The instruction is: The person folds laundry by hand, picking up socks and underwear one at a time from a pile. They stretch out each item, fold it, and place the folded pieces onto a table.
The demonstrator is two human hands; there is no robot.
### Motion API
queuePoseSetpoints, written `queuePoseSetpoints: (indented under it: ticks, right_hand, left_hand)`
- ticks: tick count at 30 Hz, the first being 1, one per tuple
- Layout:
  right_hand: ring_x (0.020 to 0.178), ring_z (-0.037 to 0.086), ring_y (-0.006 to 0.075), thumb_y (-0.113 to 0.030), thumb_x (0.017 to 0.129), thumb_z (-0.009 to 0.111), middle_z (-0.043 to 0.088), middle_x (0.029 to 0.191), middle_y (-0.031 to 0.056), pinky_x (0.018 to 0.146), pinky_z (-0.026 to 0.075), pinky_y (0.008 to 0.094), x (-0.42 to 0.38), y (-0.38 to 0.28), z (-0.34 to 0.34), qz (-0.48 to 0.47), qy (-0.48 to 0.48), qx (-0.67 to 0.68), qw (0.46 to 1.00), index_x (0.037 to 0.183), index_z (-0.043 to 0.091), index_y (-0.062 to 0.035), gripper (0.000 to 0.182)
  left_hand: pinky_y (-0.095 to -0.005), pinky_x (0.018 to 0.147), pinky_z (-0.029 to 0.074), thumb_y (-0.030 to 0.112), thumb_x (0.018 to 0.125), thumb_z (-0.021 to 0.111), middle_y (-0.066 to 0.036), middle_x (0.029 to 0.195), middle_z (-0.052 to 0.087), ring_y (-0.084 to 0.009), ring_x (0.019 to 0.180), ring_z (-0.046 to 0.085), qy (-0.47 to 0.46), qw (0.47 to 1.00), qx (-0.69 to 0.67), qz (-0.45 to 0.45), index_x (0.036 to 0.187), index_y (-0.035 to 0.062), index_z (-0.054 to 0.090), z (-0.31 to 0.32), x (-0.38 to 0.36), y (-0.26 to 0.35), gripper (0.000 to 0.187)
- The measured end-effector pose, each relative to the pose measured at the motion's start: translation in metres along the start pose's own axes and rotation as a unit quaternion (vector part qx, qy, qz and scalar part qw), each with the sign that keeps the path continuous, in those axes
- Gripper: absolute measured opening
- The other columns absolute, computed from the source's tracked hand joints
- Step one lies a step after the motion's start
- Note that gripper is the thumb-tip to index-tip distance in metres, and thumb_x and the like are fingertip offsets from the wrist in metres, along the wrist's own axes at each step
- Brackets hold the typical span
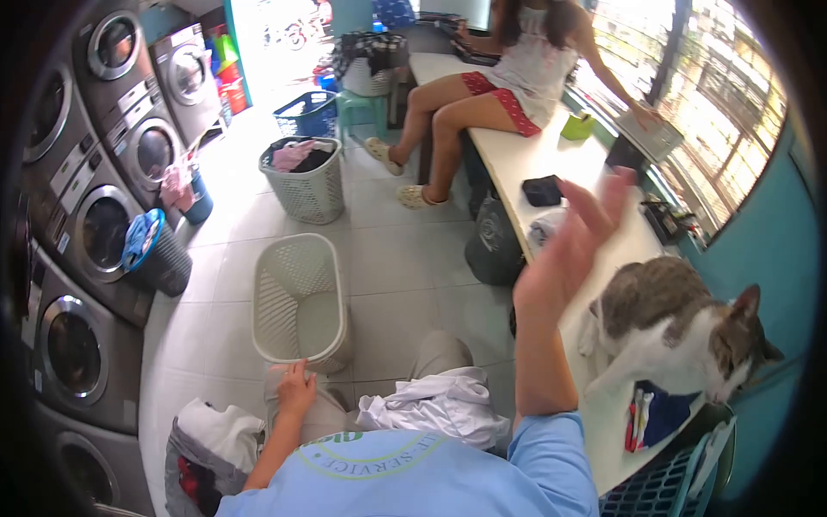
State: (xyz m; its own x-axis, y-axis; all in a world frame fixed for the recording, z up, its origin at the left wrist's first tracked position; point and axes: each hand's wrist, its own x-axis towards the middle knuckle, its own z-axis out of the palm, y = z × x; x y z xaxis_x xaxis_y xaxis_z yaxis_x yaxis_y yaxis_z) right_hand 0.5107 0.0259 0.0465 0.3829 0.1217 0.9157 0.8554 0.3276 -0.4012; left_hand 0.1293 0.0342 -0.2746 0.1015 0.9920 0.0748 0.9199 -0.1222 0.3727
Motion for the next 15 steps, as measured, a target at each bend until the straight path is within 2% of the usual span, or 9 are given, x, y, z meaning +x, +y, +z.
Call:
queuePoseSetpoints:
  ticks: [2,4,6,7,8,10,11,14,15]
  right_hand:
    - [0.134,0.024,0.0303,-0.049,0.09,0.046,0.034,0.141,0.0107,0.108,0.007,0.0628,0.003,-0.052,-0.027,-0.108,0.064,0.381,0.916,0.12,0.053,-0.0197,0.042]
    - [0.136,0.02,0.0305,-0.048,0.09,0.046,0.021,0.149,0.0083,0.108,-0.001,0.0645,0.009,-0.119,-0.042,-0.216,0.174,0.393,0.877,0.122,0.054,-0.0383,0.034]
    - [0.117,0.048,0.0209,-0.025,0.078,0.064,0.059,0.116,0.007,0.107,0.026,0.0488,0.018,-0.145,-0.063,-0.267,0.205,0.315,0.888,0.107,0.067,-0.0205,0.029]
    - [0.117,0.048,0.0209,-0.025,0.078,0.064,0.059,0.116,0.007,0.107,0.026,0.0488,0.01,-0.152,-0.078,-0.264,0.203,0.321,0.887,0.107,0.067,-0.0205,0.029]
    - [0.129,0.024,0.018,-0.02,0.085,0.058,0.033,0.135,0.0061,0.107,0.025,0.0521,-0.003,-0.158,-0.098,-0.237,0.113,0.459,0.849,0.127,0.042,-0.0217,0.045]
    - [0.141,0.001,0.0151,-0.014,0.092,0.052,0.008,0.153,0.0052,0.107,0.023,0.0554,-0.008,-0.161,-0.117,-0.202,0.018,0.585,0.785,0.146,0.017,-0.0228,0.065]
    - [0.141,-0.001,0.0128,-0.012,0.092,0.049,0.006,0.153,-0.0016,0.106,0.026,0.0538,-0.006,-0.158,-0.125,-0.184,-0.089,0.66,0.723,0.147,0.016,-0.0233,0.065]
    - [0.14,-0.004,0.008,-0.009,0.091,0.047,0.005,0.153,-0.0123,0.103,0.03,0.051,0.003,-0.147,-0.114,-0.107,-0.31,0.707,0.627,0.147,0.014,-0.0236,0.067]
    - [0.14,-0.003,0.0076,-0.008,0.09,0.048,0.006,0.153,-0.0125,0.103,0.03,0.0507,0.0,-0.148,-0.088,-0.189,-0.259,0.782,0.534,0.147,0.014,-0.0234,0.069]
  left_hand:
    - [-0.0458,0.076,0.048,0.024,0.08,0.062,-0.011,0.11,0.057,-0.0331,0.092,0.059,0.003,1.0,-0.01,0.012,0.116,0.0097,0.052,0.003,0.001,-0.004,0.04]
    - [-0.0456,0.076,0.048,0.023,0.08,0.063,-0.011,0.109,0.057,-0.033,0.091,0.059,0.013,1.0,-0.01,0.011,0.115,0.0095,0.052,0.002,0.0,-0.003,0.039]
    - [-0.0453,0.075,0.048,0.023,0.08,0.063,-0.011,0.108,0.058,-0.033,0.091,0.059,0.018,1.0,-0.012,0.013,0.115,0.0093,0.053,-0.001,-0.003,-0.002,0.039]
    - [-0.0449,0.073,0.048,0.022,0.08,0.063,-0.011,0.106,0.058,-0.0327,0.089,0.059,0.029,0.999,-0.017,0.024,0.114,0.0091,0.053,-0.003,-0.003,0.0,0.038]
    - [-0.0445,0.072,0.049,0.021,0.079,0.064,-0.011,0.104,0.058,-0.0324,0.088,0.059,0.04,0.998,-0.022,0.036,0.113,0.0089,0.053,-0.004,-0.004,0.002,0.038]
    - [-0.0443,0.071,0.049,0.021,0.079,0.064,-0.011,0.102,0.058,-0.0323,0.087,0.059,0.04,0.998,-0.019,0.035,0.113,0.0087,0.054,-0.003,-0.004,0.002,0.037]
    - [-0.0442,0.07,0.049,0.02,0.079,0.064,-0.011,0.1,0.059,-0.0322,0.086,0.059,0.039,0.998,-0.015,0.041,0.112,0.0086,0.054,-0.002,-0.003,0.002,0.037]
    - [-0.0444,0.07,0.048,0.02,0.078,0.065,-0.011,0.097,0.059,-0.0322,0.084,0.059,0.045,0.998,-0.014,0.048,0.112,0.0086,0.054,0.0,-0.003,0.002,0.037]
    - [-0.0444,0.07,0.048,0.02,0.078,0.065,-0.011,0.097,0.059,-0.0322,0.084,0.059,0.044,0.998,-0.013,0.048,0.112,0.0086,0.054,-0.001,-0.003,0.002,0.037]
